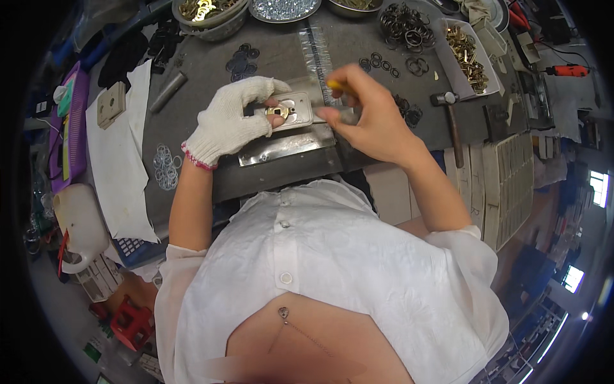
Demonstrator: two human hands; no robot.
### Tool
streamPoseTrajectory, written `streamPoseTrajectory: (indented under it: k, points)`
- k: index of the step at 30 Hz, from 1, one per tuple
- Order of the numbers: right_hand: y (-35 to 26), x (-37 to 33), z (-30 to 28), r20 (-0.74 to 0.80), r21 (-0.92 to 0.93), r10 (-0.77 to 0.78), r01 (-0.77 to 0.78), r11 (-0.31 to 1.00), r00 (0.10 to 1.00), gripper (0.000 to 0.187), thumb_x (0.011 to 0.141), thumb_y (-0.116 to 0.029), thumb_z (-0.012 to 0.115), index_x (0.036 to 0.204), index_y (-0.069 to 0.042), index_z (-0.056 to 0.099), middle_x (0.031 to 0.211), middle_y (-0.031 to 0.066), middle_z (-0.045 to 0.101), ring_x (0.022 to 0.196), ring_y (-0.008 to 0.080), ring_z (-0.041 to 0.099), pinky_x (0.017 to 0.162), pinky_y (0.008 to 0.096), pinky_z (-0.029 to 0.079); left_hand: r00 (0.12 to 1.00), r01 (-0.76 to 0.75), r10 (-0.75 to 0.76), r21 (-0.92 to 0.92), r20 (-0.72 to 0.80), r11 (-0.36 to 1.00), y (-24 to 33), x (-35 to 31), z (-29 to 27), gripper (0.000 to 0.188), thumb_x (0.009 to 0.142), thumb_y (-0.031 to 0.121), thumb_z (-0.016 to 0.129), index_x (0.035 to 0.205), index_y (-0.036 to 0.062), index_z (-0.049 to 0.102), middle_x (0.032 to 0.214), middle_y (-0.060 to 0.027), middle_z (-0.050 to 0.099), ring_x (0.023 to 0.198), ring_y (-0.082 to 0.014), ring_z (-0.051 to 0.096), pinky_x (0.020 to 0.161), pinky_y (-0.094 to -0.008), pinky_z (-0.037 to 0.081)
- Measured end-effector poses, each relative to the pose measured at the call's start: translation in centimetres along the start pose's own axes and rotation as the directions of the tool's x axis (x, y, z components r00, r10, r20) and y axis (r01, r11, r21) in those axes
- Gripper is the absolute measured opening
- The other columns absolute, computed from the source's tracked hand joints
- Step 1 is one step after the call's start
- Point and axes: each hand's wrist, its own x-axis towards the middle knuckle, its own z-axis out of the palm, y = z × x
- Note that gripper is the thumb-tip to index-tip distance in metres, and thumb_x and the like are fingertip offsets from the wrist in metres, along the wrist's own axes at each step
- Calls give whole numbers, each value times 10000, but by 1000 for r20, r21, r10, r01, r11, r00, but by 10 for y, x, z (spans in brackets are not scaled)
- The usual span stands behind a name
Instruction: Assembling metal latch or lock components using pliers and a hammer on a workbench.
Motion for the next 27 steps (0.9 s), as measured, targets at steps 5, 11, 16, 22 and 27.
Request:
streamPoseTrajectory:
  k: [5,11,16,22,27]
  points:
    - [51,-12,7,33,-191,-1,8,982,999,380,776,-107,770,1093,-46,569,1028,106,628,982,307,600,843,393,483,997,75,-75,6,29,997,9,3,-2,424,749,54,727,1163,7,650,981,-54,659,913,-124,615,839,-278,493]
    - [15,16,-7,9,-111,-108,108,988,994,317,859,-126,718,1122,-40,562,942,65,618,793,196,586,710,323,487,993,108,-108,-1,52,994,9,4,-4,430,742,87,737,1158,12,657,970,-35,657,904,-103,590,841,-274,479]
    - [-30,41,-2,-378,587,-378,534,608,845,251,957,-148,593,1144,7,532,915,42,564,798,86,536,701,226,441,985,172,-173,-77,1,982,7,-2,3,413,765,72,741,1163,9,653,981,-36,654,902,-95,585,782,-248,490]
    - [-22,53,34,-281,739,-281,393,546,918,242,1001,-146,528,1168,27,502,863,39,544,732,62,472,647,192,402,975,220,-219,-144,26,965,11,-2,4,386,783,77,745,1149,3,646,979,-61,651,847,-98,585,739,-251,501]
    - [-37,57,22,-464,689,-473,640,339,749,337,987,-244,538,1190,22,501,928,80,556,792,113,521,707,247,441,986,168,-168,4,-11,986,14,-3,0,378,778,80,751,1129,-10,646,959,-33,654,804,-77,568,726,-247,491]
